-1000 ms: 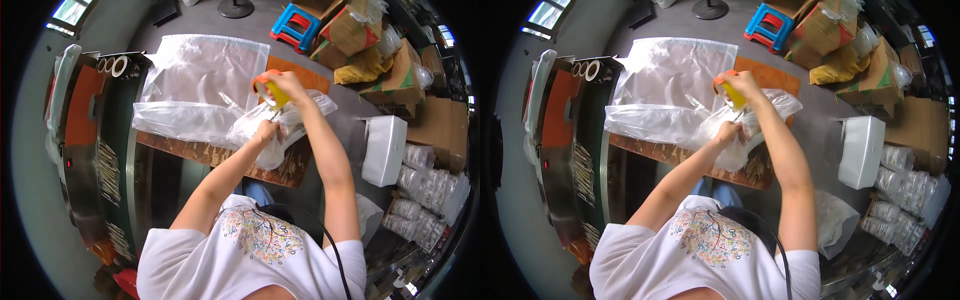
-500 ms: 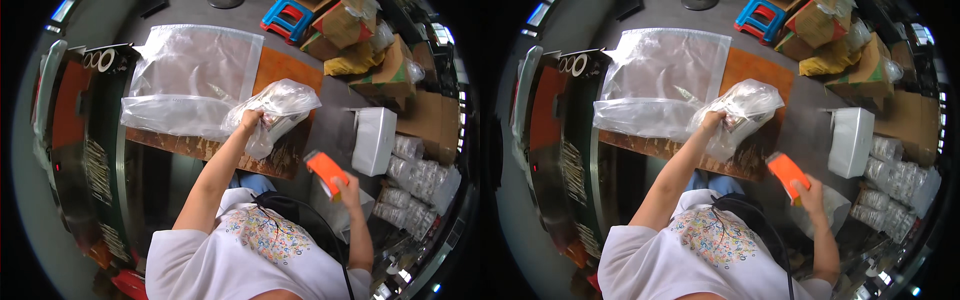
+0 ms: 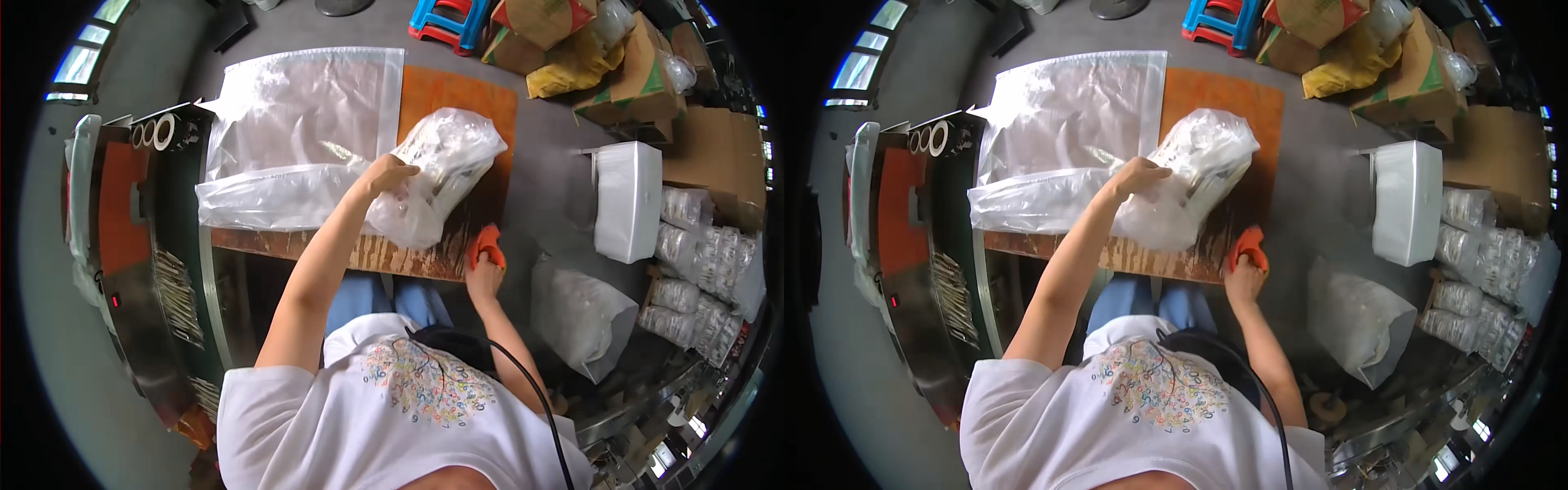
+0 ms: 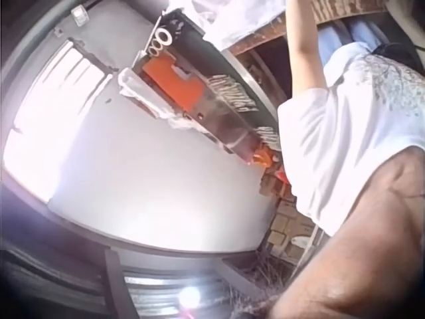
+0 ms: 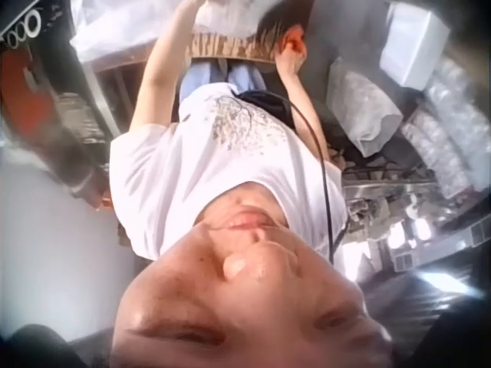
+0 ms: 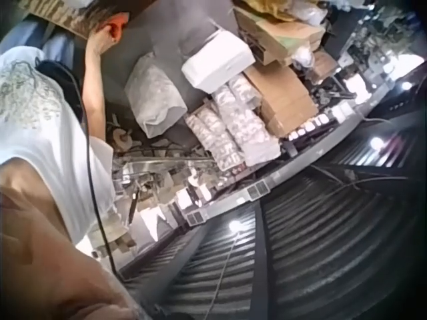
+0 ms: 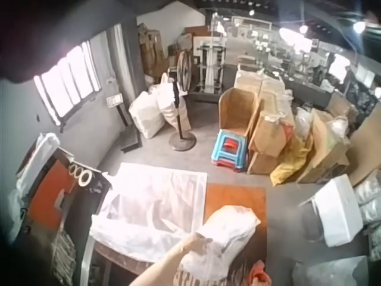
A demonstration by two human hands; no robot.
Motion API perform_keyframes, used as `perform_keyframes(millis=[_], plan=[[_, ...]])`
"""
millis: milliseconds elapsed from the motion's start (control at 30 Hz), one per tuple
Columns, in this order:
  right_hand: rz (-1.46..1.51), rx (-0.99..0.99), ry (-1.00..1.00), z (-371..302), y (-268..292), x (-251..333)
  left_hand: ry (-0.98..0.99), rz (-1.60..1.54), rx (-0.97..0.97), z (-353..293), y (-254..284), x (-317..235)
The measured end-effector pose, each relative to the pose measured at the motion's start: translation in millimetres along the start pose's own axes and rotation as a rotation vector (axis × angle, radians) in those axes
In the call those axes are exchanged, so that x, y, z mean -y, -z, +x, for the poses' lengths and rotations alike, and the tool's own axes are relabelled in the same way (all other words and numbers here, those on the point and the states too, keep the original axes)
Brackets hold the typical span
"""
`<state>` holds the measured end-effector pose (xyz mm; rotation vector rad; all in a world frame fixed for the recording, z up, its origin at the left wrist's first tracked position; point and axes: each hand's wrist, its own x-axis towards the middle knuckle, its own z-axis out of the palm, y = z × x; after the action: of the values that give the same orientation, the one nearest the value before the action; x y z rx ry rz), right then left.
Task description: The person is collecting manufactured parts from a conveyor belt and a storage bowl, placing them into plastic bags, and sealing the bags using a tape dispenser.
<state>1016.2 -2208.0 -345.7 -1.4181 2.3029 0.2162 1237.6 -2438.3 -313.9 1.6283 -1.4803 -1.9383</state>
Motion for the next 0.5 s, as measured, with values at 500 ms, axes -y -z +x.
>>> perform_keyframes(millis=[500], plan=[[1.268,-0.416,0.278,84.6,59.1,113.8,-0.3,-0.112,-0.275,24.7,-25.2,9.5]])
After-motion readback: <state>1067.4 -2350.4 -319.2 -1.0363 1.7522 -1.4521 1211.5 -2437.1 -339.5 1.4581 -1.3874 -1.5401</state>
